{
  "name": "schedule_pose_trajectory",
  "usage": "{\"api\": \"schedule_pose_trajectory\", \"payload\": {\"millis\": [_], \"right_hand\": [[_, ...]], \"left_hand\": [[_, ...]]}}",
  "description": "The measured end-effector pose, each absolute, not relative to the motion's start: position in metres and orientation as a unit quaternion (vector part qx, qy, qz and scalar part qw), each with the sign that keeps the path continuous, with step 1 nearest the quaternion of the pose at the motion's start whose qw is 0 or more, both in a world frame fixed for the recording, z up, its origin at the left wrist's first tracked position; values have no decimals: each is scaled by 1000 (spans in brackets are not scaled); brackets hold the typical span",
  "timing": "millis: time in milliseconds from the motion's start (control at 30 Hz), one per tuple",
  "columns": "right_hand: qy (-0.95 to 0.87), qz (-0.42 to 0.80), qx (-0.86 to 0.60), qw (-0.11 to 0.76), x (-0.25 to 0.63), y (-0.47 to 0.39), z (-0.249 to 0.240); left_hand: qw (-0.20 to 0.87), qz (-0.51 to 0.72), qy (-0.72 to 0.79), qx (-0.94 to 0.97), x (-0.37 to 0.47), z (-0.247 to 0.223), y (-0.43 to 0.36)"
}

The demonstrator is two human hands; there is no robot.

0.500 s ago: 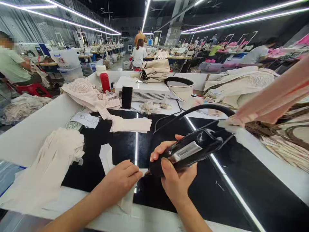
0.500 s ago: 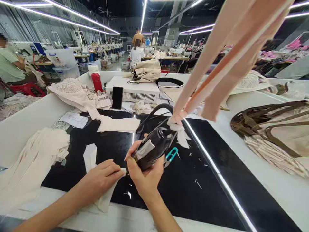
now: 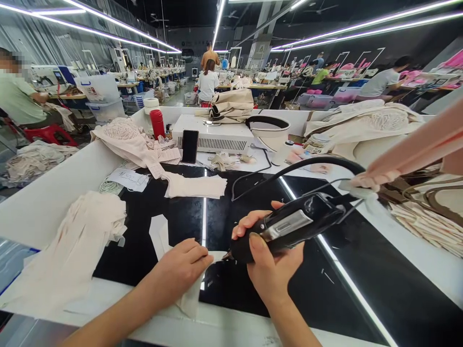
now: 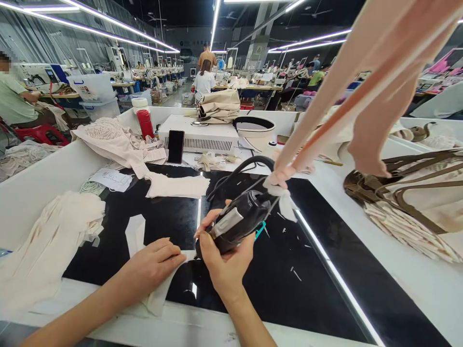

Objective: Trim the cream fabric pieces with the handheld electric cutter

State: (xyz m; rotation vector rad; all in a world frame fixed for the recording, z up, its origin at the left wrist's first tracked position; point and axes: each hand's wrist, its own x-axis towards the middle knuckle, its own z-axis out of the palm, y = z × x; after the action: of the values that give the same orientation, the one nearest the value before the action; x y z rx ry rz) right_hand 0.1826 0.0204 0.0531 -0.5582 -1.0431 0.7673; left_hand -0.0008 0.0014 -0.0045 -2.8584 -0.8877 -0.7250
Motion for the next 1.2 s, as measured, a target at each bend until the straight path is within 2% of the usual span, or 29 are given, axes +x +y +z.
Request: {"api": "schedule_pose_trajectory", "payload": {"millis": [667, 967, 1200], "right_hand": [[-490, 337, -278, 754, 180, 18, 53], [-483, 318, -288, 763, 179, 4, 55], [-484, 309, -297, 763, 176, -10, 58]], "left_hand": [[53, -222, -288, -930, -3, -2, -2], [76, -228, -407, -881, -1, 3, -43], [79, -204, -430, -876, -3, -11, -41]]}}
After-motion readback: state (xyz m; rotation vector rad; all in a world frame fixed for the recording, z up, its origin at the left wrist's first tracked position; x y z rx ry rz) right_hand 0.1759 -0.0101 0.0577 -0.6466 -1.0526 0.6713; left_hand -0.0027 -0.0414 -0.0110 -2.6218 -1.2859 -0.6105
